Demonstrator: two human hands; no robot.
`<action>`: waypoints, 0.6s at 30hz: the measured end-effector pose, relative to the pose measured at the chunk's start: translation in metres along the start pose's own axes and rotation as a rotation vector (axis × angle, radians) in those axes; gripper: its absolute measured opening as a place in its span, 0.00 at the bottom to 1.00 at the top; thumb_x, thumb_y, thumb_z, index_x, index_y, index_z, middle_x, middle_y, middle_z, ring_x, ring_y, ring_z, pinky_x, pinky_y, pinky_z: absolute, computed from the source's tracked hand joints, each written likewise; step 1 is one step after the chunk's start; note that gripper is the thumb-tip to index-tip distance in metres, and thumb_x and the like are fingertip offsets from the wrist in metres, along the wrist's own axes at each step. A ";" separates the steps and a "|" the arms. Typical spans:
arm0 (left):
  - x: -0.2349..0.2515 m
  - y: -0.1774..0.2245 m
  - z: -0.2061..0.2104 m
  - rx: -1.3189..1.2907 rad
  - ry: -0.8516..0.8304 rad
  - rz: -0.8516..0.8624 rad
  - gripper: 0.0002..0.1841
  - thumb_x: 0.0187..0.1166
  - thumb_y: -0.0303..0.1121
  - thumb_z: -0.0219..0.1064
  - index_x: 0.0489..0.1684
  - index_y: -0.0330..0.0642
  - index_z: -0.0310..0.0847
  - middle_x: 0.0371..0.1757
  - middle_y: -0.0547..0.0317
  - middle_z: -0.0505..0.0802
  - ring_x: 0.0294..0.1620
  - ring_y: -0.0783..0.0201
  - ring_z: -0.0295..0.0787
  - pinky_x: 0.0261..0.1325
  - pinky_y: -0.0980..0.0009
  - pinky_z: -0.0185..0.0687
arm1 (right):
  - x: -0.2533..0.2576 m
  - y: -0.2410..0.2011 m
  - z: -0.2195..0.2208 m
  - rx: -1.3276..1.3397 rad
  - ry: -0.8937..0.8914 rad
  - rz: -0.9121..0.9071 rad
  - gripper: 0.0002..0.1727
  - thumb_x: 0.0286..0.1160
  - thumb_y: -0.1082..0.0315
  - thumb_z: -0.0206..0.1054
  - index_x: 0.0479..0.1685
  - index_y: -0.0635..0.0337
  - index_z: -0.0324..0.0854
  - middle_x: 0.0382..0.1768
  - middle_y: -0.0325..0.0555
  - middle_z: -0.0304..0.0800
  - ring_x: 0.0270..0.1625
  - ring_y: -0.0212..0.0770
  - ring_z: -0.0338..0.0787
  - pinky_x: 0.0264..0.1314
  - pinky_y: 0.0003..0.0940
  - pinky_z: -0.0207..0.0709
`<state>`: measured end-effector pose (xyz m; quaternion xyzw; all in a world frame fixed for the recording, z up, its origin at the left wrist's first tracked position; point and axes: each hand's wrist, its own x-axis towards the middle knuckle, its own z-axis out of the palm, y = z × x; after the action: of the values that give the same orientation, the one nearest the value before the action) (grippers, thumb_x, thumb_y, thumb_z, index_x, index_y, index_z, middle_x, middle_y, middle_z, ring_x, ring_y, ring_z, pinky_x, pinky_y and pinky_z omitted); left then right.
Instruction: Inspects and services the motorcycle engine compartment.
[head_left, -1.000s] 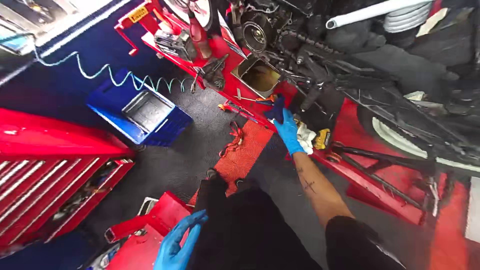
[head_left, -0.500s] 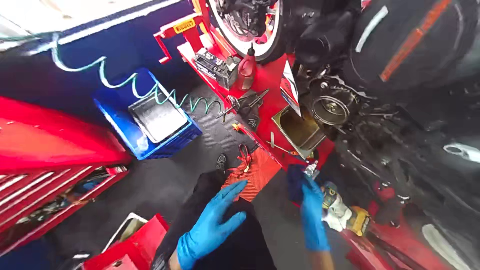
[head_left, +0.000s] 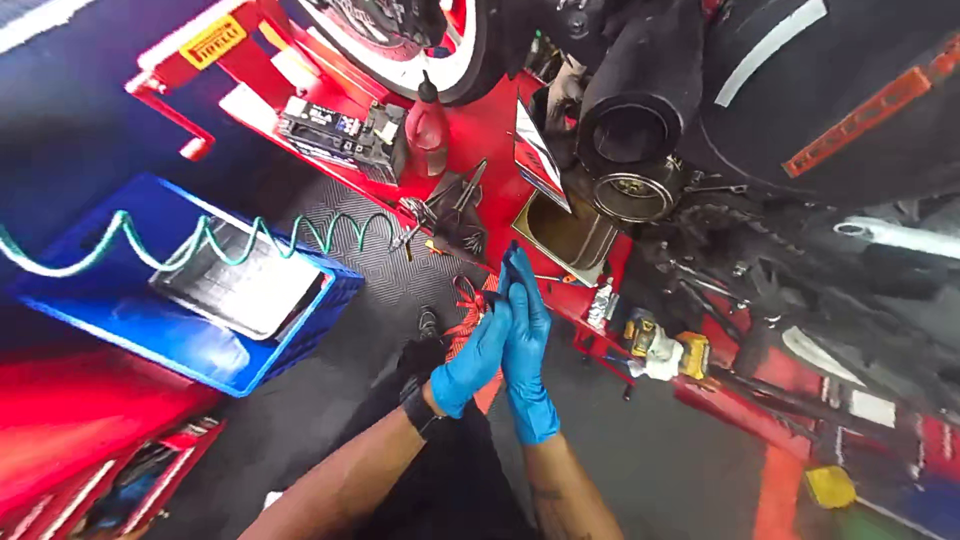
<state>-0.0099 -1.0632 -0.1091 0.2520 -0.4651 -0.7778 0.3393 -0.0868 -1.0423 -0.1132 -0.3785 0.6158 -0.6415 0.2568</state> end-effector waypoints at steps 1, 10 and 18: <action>0.009 0.002 -0.004 -0.078 -0.011 -0.054 0.47 0.89 0.67 0.31 0.93 0.31 0.48 0.91 0.52 0.67 0.91 0.70 0.59 0.93 0.68 0.54 | -0.013 -0.001 0.003 -0.065 0.028 -0.061 0.23 0.87 0.72 0.48 0.69 0.79 0.79 0.78 0.68 0.76 0.86 0.56 0.71 0.91 0.45 0.64; -0.058 -0.034 0.022 -0.219 -0.265 -0.616 0.39 0.91 0.64 0.32 0.90 0.46 0.61 0.83 0.55 0.78 0.82 0.64 0.73 0.82 0.59 0.72 | -0.128 0.016 -0.036 -0.403 0.368 -0.108 0.21 0.87 0.63 0.54 0.63 0.67 0.88 0.74 0.59 0.83 0.87 0.60 0.69 0.95 0.59 0.48; -0.136 0.028 0.085 -0.061 -0.700 -0.347 0.49 0.82 0.74 0.40 0.85 0.36 0.61 0.78 0.57 0.82 0.79 0.68 0.76 0.82 0.65 0.72 | -0.161 -0.075 -0.094 -0.396 0.801 -0.048 0.16 0.86 0.65 0.59 0.57 0.64 0.90 0.61 0.52 0.91 0.66 0.43 0.89 0.73 0.41 0.80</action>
<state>0.0256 -0.9219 -0.0366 0.0362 -0.4797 -0.8761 0.0306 -0.0585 -0.8497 -0.0621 -0.1563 0.7686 -0.6132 -0.0942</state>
